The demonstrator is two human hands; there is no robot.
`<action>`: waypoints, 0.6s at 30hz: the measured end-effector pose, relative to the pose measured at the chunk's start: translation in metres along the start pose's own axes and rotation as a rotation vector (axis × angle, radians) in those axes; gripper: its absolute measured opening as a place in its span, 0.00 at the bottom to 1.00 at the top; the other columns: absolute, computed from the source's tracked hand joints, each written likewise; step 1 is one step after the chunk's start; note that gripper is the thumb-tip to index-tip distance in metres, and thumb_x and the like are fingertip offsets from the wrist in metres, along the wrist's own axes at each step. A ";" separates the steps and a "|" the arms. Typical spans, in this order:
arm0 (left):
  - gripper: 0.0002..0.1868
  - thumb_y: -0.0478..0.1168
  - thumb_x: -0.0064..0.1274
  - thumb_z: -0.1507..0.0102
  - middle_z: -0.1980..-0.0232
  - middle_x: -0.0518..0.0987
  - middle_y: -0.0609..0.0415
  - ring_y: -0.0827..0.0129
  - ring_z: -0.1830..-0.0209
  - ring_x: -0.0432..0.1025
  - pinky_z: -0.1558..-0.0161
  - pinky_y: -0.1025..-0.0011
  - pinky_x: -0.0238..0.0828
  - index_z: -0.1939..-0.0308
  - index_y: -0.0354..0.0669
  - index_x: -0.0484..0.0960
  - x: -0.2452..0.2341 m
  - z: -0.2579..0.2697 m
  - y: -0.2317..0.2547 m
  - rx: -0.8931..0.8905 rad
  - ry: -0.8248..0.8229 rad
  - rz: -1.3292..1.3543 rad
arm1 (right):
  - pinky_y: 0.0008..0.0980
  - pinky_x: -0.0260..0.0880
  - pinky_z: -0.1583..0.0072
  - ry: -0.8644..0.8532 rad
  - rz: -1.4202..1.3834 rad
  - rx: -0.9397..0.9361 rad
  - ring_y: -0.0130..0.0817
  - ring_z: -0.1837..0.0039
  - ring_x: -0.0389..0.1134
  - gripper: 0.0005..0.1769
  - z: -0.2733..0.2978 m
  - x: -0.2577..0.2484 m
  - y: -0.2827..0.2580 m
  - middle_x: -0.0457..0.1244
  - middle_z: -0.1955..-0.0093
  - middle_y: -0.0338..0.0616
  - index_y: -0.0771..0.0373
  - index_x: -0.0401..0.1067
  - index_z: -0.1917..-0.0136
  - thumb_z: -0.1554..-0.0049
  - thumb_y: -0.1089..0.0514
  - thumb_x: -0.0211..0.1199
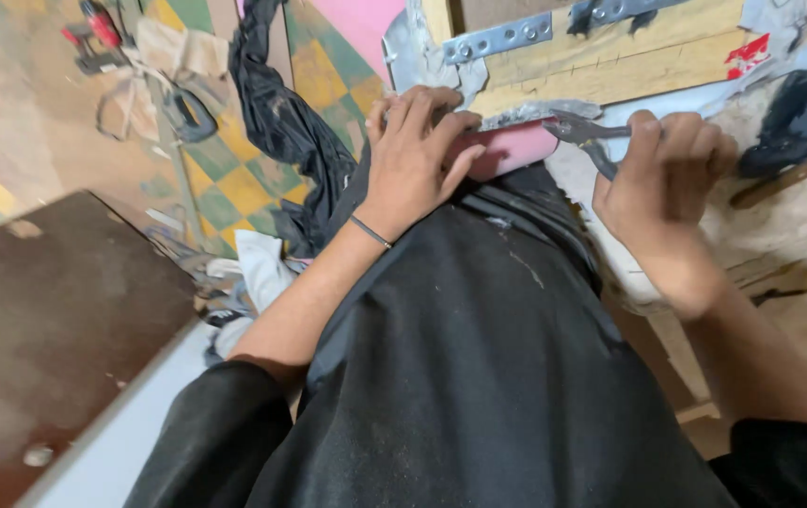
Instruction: Stripping fabric and staples from a wooden furniture frame using pliers
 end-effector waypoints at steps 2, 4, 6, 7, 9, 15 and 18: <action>0.15 0.48 0.59 0.36 0.40 0.72 0.55 0.60 0.36 0.65 0.30 0.53 0.45 0.49 0.47 0.83 0.009 0.007 0.005 -0.082 0.029 0.016 | 0.35 0.44 0.43 0.271 0.188 -0.213 0.34 0.50 0.44 0.07 -0.014 -0.023 0.000 0.48 0.56 0.41 0.63 0.68 0.49 0.33 0.58 0.62; 0.16 0.47 0.63 0.37 0.42 0.71 0.53 0.56 0.39 0.65 0.32 0.54 0.50 0.49 0.46 0.82 0.011 0.003 0.005 -0.071 0.094 0.032 | 0.34 0.46 0.45 0.279 0.213 -0.306 0.35 0.51 0.46 0.11 -0.029 -0.038 -0.001 0.51 0.55 0.44 0.64 0.70 0.47 0.42 0.59 0.63; 0.17 0.46 0.66 0.38 0.43 0.70 0.52 0.53 0.41 0.64 0.34 0.56 0.55 0.50 0.44 0.81 0.014 0.001 0.005 -0.046 0.171 0.032 | 0.34 0.49 0.46 0.309 0.239 -0.394 0.36 0.53 0.48 0.20 -0.037 -0.039 0.006 0.54 0.54 0.46 0.66 0.72 0.45 0.52 0.61 0.63; 0.17 0.47 0.67 0.39 0.44 0.70 0.52 0.54 0.43 0.64 0.37 0.57 0.57 0.51 0.44 0.81 0.018 0.001 0.005 -0.053 0.186 0.001 | 0.36 0.49 0.44 0.190 0.257 -0.375 0.37 0.51 0.49 0.18 -0.039 -0.029 0.017 0.54 0.52 0.46 0.63 0.73 0.42 0.46 0.57 0.63; 0.18 0.47 0.67 0.40 0.45 0.70 0.52 0.56 0.44 0.64 0.40 0.59 0.59 0.52 0.44 0.82 0.020 0.003 0.004 -0.076 0.214 -0.040 | 0.37 0.49 0.41 0.081 0.274 -0.376 0.38 0.48 0.51 0.17 -0.046 -0.024 0.029 0.54 0.50 0.45 0.60 0.74 0.40 0.41 0.53 0.64; 0.17 0.49 0.69 0.41 0.45 0.71 0.54 0.58 0.43 0.63 0.37 0.60 0.56 0.55 0.47 0.81 0.033 0.006 0.003 -0.064 0.212 -0.049 | 0.39 0.60 0.48 -0.154 0.380 -0.352 0.42 0.54 0.65 0.11 -0.062 -0.030 0.021 0.66 0.55 0.49 0.57 0.70 0.44 0.37 0.53 0.54; 0.17 0.52 0.68 0.40 0.45 0.71 0.55 0.59 0.44 0.64 0.38 0.60 0.56 0.56 0.48 0.83 0.031 0.001 0.004 -0.078 0.244 -0.061 | 0.30 0.55 0.76 -0.649 0.206 -0.152 0.28 0.76 0.53 0.14 -0.070 -0.033 0.007 0.53 0.73 0.34 0.68 0.72 0.44 0.35 0.57 0.51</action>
Point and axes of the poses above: each hand's wrist, its own z-axis away from the middle knuckle, its own x-axis out of the palm, y = z × x, the point moved 3 cm from there along -z, towards the middle knuckle
